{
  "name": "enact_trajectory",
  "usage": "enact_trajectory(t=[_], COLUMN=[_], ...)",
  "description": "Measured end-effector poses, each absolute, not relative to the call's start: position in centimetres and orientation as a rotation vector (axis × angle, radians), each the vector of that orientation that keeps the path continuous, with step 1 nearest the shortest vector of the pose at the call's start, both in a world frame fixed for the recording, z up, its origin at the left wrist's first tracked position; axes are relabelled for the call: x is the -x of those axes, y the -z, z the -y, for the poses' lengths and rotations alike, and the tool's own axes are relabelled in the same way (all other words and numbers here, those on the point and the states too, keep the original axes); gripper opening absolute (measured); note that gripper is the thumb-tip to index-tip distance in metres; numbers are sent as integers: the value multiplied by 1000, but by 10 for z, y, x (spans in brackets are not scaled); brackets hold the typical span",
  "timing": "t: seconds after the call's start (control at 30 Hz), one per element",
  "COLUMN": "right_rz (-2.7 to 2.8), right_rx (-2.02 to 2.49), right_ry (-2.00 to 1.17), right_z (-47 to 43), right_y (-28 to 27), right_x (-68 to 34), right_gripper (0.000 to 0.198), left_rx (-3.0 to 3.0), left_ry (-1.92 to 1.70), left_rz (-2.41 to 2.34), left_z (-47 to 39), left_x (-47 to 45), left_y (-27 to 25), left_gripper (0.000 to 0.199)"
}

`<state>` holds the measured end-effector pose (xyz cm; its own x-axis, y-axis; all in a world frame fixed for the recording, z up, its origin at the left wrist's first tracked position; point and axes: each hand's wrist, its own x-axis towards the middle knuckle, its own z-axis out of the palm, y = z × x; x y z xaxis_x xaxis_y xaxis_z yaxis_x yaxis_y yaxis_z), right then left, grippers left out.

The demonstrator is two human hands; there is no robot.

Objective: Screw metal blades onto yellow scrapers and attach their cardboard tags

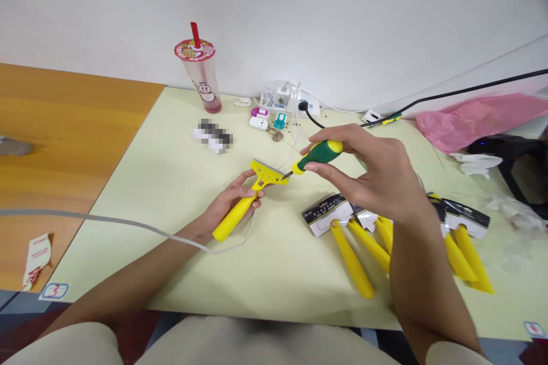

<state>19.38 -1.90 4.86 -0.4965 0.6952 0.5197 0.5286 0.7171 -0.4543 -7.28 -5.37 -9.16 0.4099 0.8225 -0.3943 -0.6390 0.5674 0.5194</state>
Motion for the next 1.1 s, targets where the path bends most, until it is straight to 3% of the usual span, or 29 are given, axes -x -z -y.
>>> enact_trajectory(t=[1.1], right_rz=[2215], right_rx=[967], right_ry=[-304], right_z=[19], right_y=[-40], right_x=[-194], right_gripper=[32], left_rx=[-383], left_ry=[-905], left_rz=[-684], left_z=[57], left_x=[77], left_y=[96], left_gripper=[58])
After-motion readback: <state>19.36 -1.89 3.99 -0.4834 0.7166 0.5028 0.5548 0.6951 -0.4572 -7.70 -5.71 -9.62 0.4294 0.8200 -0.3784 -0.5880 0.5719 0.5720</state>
